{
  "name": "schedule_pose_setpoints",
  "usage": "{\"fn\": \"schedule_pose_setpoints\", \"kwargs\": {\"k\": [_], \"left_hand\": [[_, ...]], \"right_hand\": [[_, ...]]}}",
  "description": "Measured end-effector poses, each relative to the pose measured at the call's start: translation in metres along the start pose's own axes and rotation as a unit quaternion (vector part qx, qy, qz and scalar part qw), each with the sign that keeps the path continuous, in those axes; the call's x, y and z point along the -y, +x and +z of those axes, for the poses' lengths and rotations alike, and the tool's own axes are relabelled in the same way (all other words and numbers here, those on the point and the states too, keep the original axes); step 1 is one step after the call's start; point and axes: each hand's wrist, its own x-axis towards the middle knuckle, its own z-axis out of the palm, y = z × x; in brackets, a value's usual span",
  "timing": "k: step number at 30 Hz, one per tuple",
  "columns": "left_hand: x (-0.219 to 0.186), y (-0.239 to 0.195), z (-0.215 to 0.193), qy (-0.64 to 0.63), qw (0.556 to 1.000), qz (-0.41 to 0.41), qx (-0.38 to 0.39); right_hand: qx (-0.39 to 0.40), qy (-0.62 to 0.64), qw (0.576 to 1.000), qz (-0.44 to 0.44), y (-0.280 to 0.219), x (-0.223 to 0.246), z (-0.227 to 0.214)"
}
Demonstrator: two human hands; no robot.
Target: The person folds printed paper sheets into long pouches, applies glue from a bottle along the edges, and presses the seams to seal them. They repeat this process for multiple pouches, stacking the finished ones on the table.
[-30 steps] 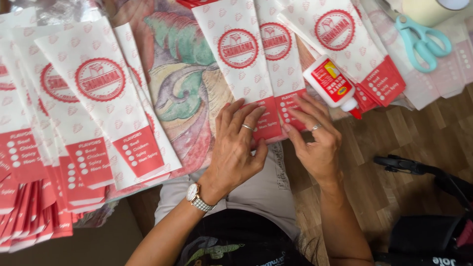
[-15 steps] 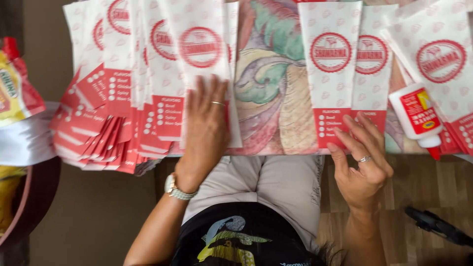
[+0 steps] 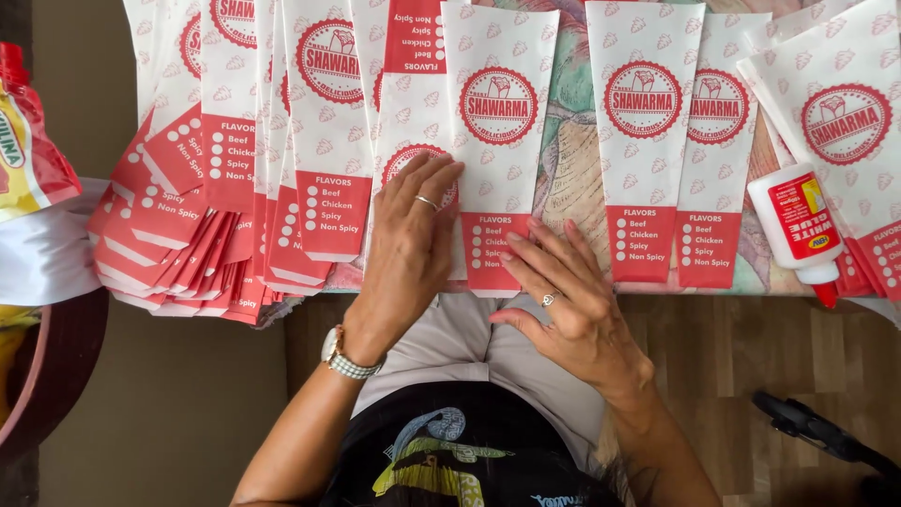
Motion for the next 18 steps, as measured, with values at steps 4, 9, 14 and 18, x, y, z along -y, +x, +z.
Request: {"fn": "schedule_pose_setpoints", "kwargs": {"k": [4, 9, 14, 18], "left_hand": [[0.019, -0.002, -0.005, 0.092, 0.996, 0.010, 0.016], [0.008, -0.001, -0.011, 0.154, 0.985, 0.061, -0.036], [-0.033, -0.024, 0.020, -0.076, 0.985, 0.158, -0.007], [-0.027, -0.036, 0.029, -0.072, 0.986, 0.150, 0.019]], "right_hand": [[0.008, -0.015, 1.000, 0.003, -0.006, -0.010, -0.004], [-0.003, -0.028, 0.999, 0.024, -0.006, -0.014, -0.011], [-0.049, 0.010, 0.999, 0.018, -0.010, -0.011, -0.011], [-0.060, 0.038, 0.997, 0.005, -0.019, -0.013, -0.005]]}}
